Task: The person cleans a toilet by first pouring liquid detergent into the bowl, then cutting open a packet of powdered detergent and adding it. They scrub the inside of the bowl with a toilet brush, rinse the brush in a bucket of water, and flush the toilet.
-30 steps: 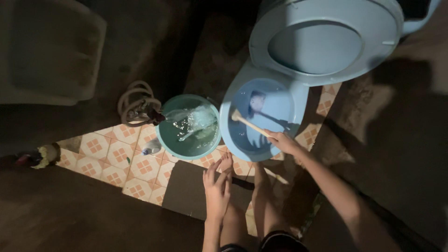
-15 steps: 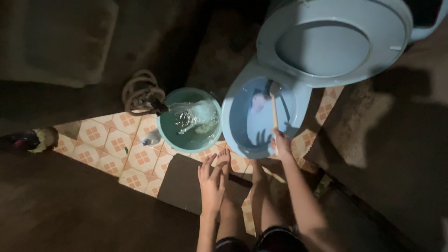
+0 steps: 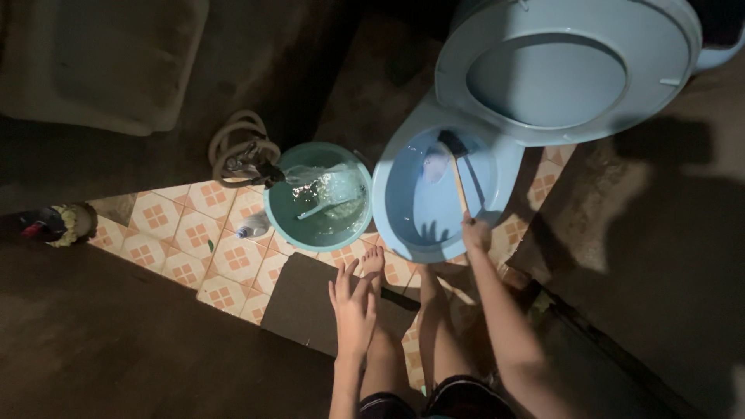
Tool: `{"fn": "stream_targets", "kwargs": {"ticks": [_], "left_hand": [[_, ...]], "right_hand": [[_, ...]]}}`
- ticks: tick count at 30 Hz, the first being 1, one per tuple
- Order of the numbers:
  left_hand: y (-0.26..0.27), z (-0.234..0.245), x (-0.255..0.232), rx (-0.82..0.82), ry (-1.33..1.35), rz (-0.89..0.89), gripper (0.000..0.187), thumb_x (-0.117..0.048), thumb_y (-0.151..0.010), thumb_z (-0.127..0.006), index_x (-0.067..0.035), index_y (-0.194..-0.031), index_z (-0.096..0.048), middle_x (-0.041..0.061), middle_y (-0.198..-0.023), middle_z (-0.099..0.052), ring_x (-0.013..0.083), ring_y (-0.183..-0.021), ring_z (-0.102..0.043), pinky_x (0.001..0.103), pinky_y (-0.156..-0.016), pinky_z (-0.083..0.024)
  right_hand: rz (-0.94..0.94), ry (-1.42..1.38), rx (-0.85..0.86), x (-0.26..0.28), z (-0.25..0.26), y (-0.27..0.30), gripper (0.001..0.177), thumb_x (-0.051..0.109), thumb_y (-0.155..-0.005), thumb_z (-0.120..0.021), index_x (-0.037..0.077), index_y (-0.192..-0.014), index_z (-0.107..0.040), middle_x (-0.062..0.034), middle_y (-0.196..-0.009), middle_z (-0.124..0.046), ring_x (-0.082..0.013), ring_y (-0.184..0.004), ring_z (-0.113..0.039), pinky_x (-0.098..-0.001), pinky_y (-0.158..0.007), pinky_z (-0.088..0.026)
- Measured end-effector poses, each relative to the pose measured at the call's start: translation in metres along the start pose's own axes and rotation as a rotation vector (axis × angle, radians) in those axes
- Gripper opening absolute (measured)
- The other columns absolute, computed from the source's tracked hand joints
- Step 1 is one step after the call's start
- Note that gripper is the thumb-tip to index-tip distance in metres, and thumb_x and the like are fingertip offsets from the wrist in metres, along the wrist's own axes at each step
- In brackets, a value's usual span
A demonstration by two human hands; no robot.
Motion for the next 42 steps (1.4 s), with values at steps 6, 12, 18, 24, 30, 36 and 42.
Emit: {"fn": "stream_targets", "kwargs": {"ticks": [6, 12, 18, 24, 30, 36, 42], "left_hand": [[-0.003, -0.001, 0.006, 0.0, -0.025, -0.022, 0.033, -0.007, -0.09, -0.06, -0.013, -0.121, -0.07, 0.015, -0.151, -0.046, 0.04, -0.149, -0.031, 0.062, -0.121, -0.017], [-0.002, 0.007, 0.004, 0.052, -0.035, -0.068, 0.036, -0.006, -0.087, -0.061, -0.014, -0.121, -0.071, 0.015, -0.151, -0.045, 0.0401, -0.148, -0.03, 0.063, -0.12, -0.016], [-0.001, 0.012, 0.014, 0.125, -0.101, -0.106, 0.03, -0.006, -0.086, -0.064, -0.012, -0.114, -0.07, 0.015, -0.153, -0.045, 0.0396, -0.15, -0.029, 0.065, -0.12, -0.016], [-0.01, 0.021, 0.019, 0.137, -0.147, -0.176, 0.03, -0.004, -0.081, -0.067, -0.009, -0.111, -0.07, 0.016, -0.151, -0.044, 0.0406, -0.15, -0.027, 0.066, -0.119, -0.016], [-0.017, 0.039, 0.025, 0.1, -0.149, -0.187, 0.028, -0.001, -0.08, -0.068, -0.007, -0.107, -0.07, 0.015, -0.151, -0.045, 0.0395, -0.151, -0.026, 0.066, -0.119, -0.016], [-0.019, 0.044, 0.039, 0.118, -0.176, -0.182, 0.018, -0.001, -0.079, -0.069, -0.005, -0.096, -0.066, 0.014, -0.152, -0.045, 0.0387, -0.151, -0.026, 0.066, -0.119, -0.016], [-0.006, 0.026, 0.039, 0.138, -0.145, -0.173, 0.02, -0.002, -0.078, -0.068, -0.005, -0.098, -0.067, 0.015, -0.149, -0.045, 0.0392, -0.149, -0.029, 0.065, -0.119, -0.017]], "right_hand": [[0.001, -0.335, 0.075, -0.004, -0.038, 0.029, 0.045, 0.048, -0.1, -0.06, 0.005, -0.109, -0.067, -0.0218, -0.085, -0.074, -0.042, -0.074, -0.071, -0.0537, -0.061, -0.054], [0.38, 0.171, -0.299, -0.002, -0.055, 0.042, 0.032, 0.045, -0.105, -0.056, 0.02, -0.124, -0.063, -0.0218, -0.08, -0.073, -0.046, -0.073, -0.069, -0.0575, -0.064, -0.055], [0.286, 0.379, -0.202, -0.026, -0.033, 0.015, 0.038, 0.043, -0.106, -0.054, 0.032, -0.142, -0.06, -0.0244, -0.079, -0.072, -0.0452, -0.073, -0.071, -0.0569, -0.067, -0.057], [0.281, 0.127, -0.556, -0.046, -0.033, 0.035, 0.036, 0.043, -0.101, -0.06, 0.022, -0.129, -0.072, -0.0222, -0.083, -0.072, -0.0431, -0.071, -0.07, -0.0525, -0.063, -0.055], [-0.008, -0.096, -0.488, -0.011, -0.081, 0.066, 0.033, 0.046, -0.1, -0.065, 0.026, -0.126, -0.072, -0.0218, -0.081, -0.071, -0.0437, -0.073, -0.07, -0.0532, -0.07, -0.056], [0.323, 0.071, -0.364, 0.015, -0.041, 0.059, 0.04, 0.035, -0.101, -0.058, 0.03, -0.14, -0.064, -0.0231, -0.077, -0.07, -0.0474, -0.072, -0.069, -0.0571, -0.067, -0.055], [0.388, 0.373, -0.125, 0.008, 0.015, 0.03, 0.038, 0.037, -0.105, -0.055, 0.033, -0.143, -0.06, -0.0255, -0.075, -0.07, -0.0461, -0.067, -0.07, -0.0557, -0.061, -0.056]]}}
Point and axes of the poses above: each hand's wrist, its own y-axis away from the middle knuckle, its own z-axis out of the back of the hand, x = y × z, the point moved 1 cm from there along -y, towards the middle knuckle
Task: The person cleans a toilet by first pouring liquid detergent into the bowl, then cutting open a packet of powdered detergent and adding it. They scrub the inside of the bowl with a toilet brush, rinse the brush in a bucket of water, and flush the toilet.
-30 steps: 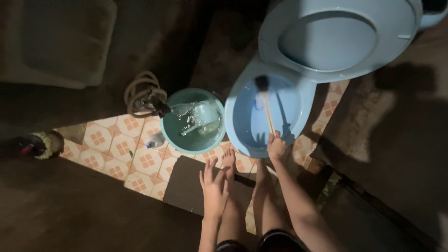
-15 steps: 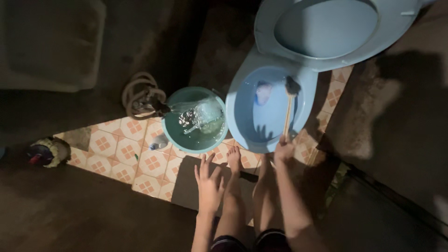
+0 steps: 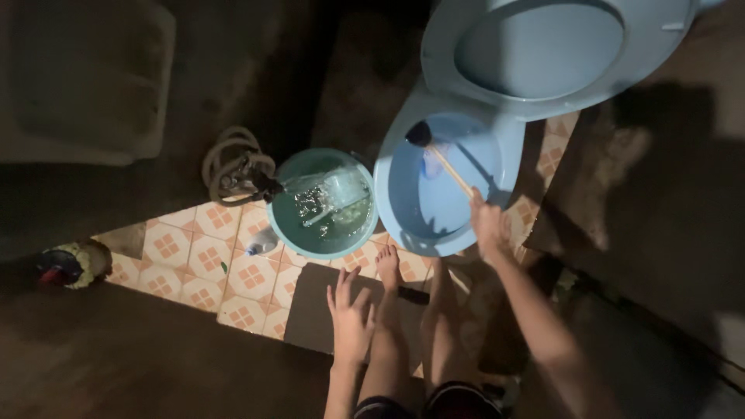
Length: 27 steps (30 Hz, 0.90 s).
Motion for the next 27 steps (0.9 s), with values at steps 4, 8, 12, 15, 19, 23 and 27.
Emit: {"fn": "stream_targets", "kwargs": {"ticks": [4, 8, 12, 15, 19, 23, 27], "left_hand": [[0.0, -0.003, -0.008, -0.021, 0.051, 0.0, 0.028, -0.002, -0.08, -0.067, -0.006, -0.108, -0.07, 0.016, -0.149, -0.046, 0.041, -0.147, -0.029, 0.064, -0.118, -0.017], [-0.006, 0.005, -0.008, -0.061, 0.042, 0.012, 0.023, -0.005, -0.082, -0.066, -0.004, -0.105, -0.067, 0.017, -0.151, -0.045, 0.042, -0.148, -0.029, 0.063, -0.121, -0.018], [-0.009, 0.006, -0.009, -0.096, 0.052, 0.018, 0.026, -0.005, -0.083, -0.065, -0.005, -0.109, -0.068, 0.018, -0.15, -0.045, 0.0433, -0.148, -0.029, 0.062, -0.121, -0.018], [-0.012, 0.002, -0.012, -0.093, 0.073, -0.003, 0.031, -0.005, -0.082, -0.065, -0.006, -0.113, -0.068, 0.019, -0.15, -0.045, 0.0437, -0.147, -0.029, 0.062, -0.12, -0.019], [0.0, -0.014, -0.009, -0.059, 0.099, -0.063, 0.033, -0.005, -0.085, -0.065, -0.011, -0.118, -0.07, 0.017, -0.149, -0.047, 0.0425, -0.147, -0.032, 0.06, -0.121, -0.022], [0.002, -0.022, 0.014, 0.008, 0.046, -0.119, 0.035, -0.004, -0.079, -0.067, -0.009, -0.114, -0.071, 0.018, -0.149, -0.046, 0.0447, -0.145, -0.032, 0.062, -0.119, -0.021], [0.014, -0.033, 0.052, 0.028, -0.037, -0.142, 0.025, -0.005, -0.076, -0.072, -0.004, -0.101, -0.068, 0.019, -0.147, -0.046, 0.0449, -0.143, -0.032, 0.062, -0.119, -0.021]], "right_hand": [[0.085, -0.244, -0.158, -0.015, -0.008, -0.011, 0.03, 0.039, -0.104, -0.059, 0.025, -0.128, -0.071, -0.0237, -0.079, -0.071, -0.0435, -0.068, -0.067, -0.0512, -0.057, -0.054], [-0.332, -0.987, 0.016, -0.013, -0.042, 0.004, 0.041, 0.039, -0.098, -0.07, 0.012, -0.129, -0.07, -0.0108, -0.063, -0.062, -0.0225, -0.052, -0.052, -0.039, -0.044, -0.042], [-0.454, -1.184, 0.188, -0.002, -0.064, 0.02, 0.046, 0.045, -0.103, -0.057, 0.002, -0.108, -0.071, -0.0039, -0.064, -0.061, -0.0135, -0.049, -0.057, -0.0294, -0.043, -0.046], [-0.534, -1.17, 0.235, 0.008, -0.079, 0.029, 0.048, 0.045, -0.106, -0.049, 0.002, -0.103, -0.071, -0.0028, -0.062, -0.059, -0.0122, -0.047, -0.057, -0.0291, -0.041, -0.045], [-0.454, -1.167, 0.101, 0.003, -0.104, 0.041, 0.039, 0.036, -0.11, -0.059, -0.001, -0.106, -0.069, -0.0018, -0.062, -0.05, -0.0123, -0.045, -0.046, -0.0296, -0.039, -0.038], [-0.283, -1.237, -0.049, 0.014, -0.12, 0.011, 0.057, 0.005, -0.092, -0.055, 0.024, -0.145, -0.048, 0.0067, -0.059, -0.053, -0.0074, -0.04, -0.045, -0.0258, -0.035, -0.036], [-0.109, -0.998, -0.232, 0.019, -0.139, 0.003, 0.053, 0.023, -0.101, -0.068, 0.02, -0.152, -0.054, -0.0083, -0.069, -0.056, -0.0245, -0.056, -0.053, -0.0376, -0.047, -0.043]]}}
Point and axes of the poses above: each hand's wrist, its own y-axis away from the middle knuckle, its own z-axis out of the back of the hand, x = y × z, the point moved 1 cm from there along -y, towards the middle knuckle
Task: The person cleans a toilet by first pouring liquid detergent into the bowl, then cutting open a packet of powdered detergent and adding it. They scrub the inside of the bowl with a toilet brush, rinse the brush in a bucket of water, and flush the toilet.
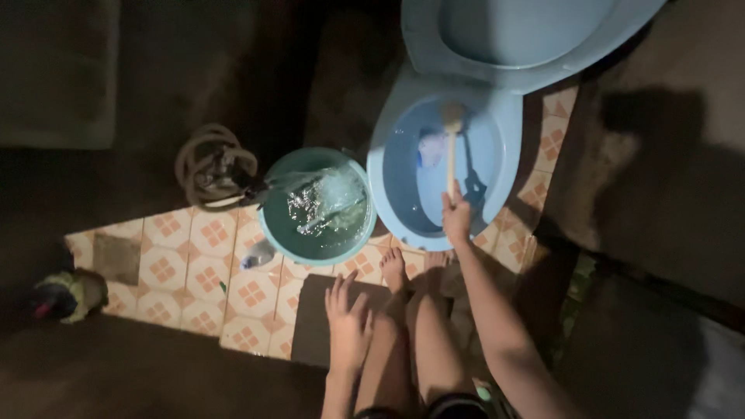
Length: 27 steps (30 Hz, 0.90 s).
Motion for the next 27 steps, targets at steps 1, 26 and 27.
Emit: {"fn": "stream_targets", "kwargs": {"ticks": [1, 26, 27], "left_hand": [[0.003, -0.002, 0.009, -0.001, -0.01, 0.005, 0.024, -0.004, -0.075, -0.072, -0.003, -0.098, -0.068, 0.018, -0.146, -0.046, 0.0446, -0.143, -0.032, 0.062, -0.119, -0.021], [0.047, -0.009, 0.023, -0.036, 0.022, 0.044, 0.025, -0.001, -0.073, -0.07, -0.004, -0.097, -0.068, 0.017, -0.148, -0.046, 0.0445, -0.143, -0.033, 0.061, -0.117, -0.022], [0.046, -0.007, 0.022, -0.035, 0.028, 0.036, 0.024, -0.002, -0.075, -0.07, -0.004, -0.098, -0.068, 0.017, -0.148, -0.047, 0.0444, -0.143, -0.033, 0.061, -0.118, -0.022]], "right_hand": [[0.231, 0.222, -0.014, 0.001, -0.008, -0.002, 0.054, 0.023, -0.099, -0.07, 0.018, -0.15, -0.055, -0.0163, -0.074, -0.062, -0.0334, -0.064, -0.061, -0.0415, -0.053, -0.049], [0.218, 0.526, -0.112, 0.006, -0.028, -0.024, 0.059, 0.017, -0.093, -0.071, 0.014, -0.149, -0.053, -0.0258, -0.093, -0.074, -0.042, -0.077, -0.072, -0.0479, -0.064, -0.056], [0.181, 0.469, -0.181, 0.002, -0.024, -0.02, 0.057, 0.017, -0.091, -0.072, 0.013, -0.146, -0.057, -0.0246, -0.089, -0.075, -0.0389, -0.073, -0.073, -0.0461, -0.063, -0.056]]}}
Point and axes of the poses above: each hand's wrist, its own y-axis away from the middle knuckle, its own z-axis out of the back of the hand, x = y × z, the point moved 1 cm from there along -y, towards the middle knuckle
